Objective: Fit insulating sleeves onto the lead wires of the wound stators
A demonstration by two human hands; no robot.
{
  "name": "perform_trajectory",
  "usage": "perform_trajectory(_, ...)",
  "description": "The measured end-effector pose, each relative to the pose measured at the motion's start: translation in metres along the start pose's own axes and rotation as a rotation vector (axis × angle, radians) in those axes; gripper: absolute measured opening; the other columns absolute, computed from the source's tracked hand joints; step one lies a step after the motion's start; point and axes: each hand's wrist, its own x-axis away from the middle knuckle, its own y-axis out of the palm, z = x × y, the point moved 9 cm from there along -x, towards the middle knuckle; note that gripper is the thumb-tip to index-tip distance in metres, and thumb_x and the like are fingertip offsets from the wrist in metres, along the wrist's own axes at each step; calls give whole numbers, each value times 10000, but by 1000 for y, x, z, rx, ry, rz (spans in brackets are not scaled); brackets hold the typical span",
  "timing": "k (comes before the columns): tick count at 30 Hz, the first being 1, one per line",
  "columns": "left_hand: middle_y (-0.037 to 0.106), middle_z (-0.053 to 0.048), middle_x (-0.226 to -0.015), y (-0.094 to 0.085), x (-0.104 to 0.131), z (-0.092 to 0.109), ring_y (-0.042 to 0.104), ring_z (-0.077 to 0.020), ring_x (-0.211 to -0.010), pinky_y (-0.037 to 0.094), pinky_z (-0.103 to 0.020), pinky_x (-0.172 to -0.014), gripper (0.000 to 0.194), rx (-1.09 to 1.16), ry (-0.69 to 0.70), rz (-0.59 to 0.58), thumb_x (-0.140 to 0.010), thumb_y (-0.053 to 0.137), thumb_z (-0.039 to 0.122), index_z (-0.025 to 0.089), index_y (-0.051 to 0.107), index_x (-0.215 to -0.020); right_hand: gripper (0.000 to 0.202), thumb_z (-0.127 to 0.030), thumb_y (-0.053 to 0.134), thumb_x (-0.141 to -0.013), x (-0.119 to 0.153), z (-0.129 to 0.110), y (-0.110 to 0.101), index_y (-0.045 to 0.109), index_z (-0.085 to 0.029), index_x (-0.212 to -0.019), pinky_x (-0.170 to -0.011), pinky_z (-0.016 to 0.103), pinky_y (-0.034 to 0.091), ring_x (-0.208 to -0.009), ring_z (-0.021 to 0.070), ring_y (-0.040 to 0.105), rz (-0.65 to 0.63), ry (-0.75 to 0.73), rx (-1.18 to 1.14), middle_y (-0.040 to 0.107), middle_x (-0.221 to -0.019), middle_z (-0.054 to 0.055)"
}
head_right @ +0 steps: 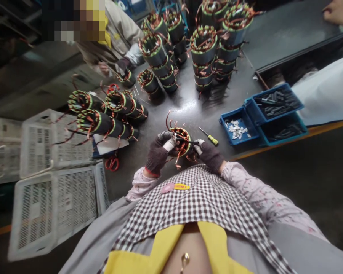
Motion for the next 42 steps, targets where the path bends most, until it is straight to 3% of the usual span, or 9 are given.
perform_trajectory(3,785,-29,-894,-3,1,-2,709,-142,-662,607,-268,-572,418,-6,-17,25,-724,942,474,198,750,-973,393,-464,657,-929,15,12,-6,717,-221,-1232,-815,377,620,-824,197,717,-21,67,-199,794,-1016,57)
perform_trajectory(6,793,-30,-882,-7,1,-6,706,-150,-631,604,-278,-544,470,20,-43,51,-701,952,515,205,750,-990,414,-481,736,-845,33,39,-31,714,-200,-1148,-851,421,623,-828,207,722,152,153,-308,788,-1006,65)
perform_trajectory(8,804,-39,-918,-9,1,-7,725,-165,-663,623,-294,-562,484,23,-43,65,-683,965,520,205,751,-983,381,-486,750,-824,36,54,-38,723,-195,-1069,-883,445,621,-844,217,721,224,176,-316,784,-973,70)
perform_trajectory(13,808,-38,-912,-9,2,-4,734,-170,-650,659,-330,-598,490,-12,-40,67,-685,968,530,201,749,-974,407,-520,746,-803,14,73,-13,726,-203,-1057,-918,490,638,-917,250,741,271,159,-382,772,-1040,90)
perform_trajectory(19,800,-34,-889,-13,2,0,722,-161,-616,631,-295,-546,497,-67,-5,98,-682,963,530,203,743,-984,431,-427,870,-708,0,95,21,670,-222,-1030,-839,477,692,-874,265,771,263,351,-776,766,-998,78)
perform_trajectory(25,768,2,-832,-21,2,5,667,-116,-580,586,-245,-543,474,-186,16,155,-689,938,531,205,724,-960,288,-403,792,-895,3,82,47,648,-217,-1062,-837,417,687,-850,222,776,161,447,-1000,774,-855,52)
perform_trajectory(31,778,-12,-868,-20,-1,10,684,-131,-613,580,-238,-535,434,-239,16,148,-688,913,487,190,721,-938,237,-389,795,-901,-3,79,51,673,-214,-1004,-587,274,614,-603,145,682,17,406,-828,721,-711,-8)
perform_trajectory(38,781,-18,-861,-8,3,4,674,-133,-586,596,-258,-524,455,-116,-81,109,-646,937,454,179,735,-948,185,-379,734,-900,-7,66,36,652,-242,-994,-619,313,593,-620,158,654,-83,309,-644,692,-758,-13)
perform_trajectory(42,773,-18,-833,-4,0,4,679,-144,-612,613,-277,-545,454,-57,-73,93,-635,948,473,177,737,-907,170,-323,664,-928,-1,60,23,662,-231,-1072,-689,290,550,-711,154,641,-52,197,-466,691,-838,-12)
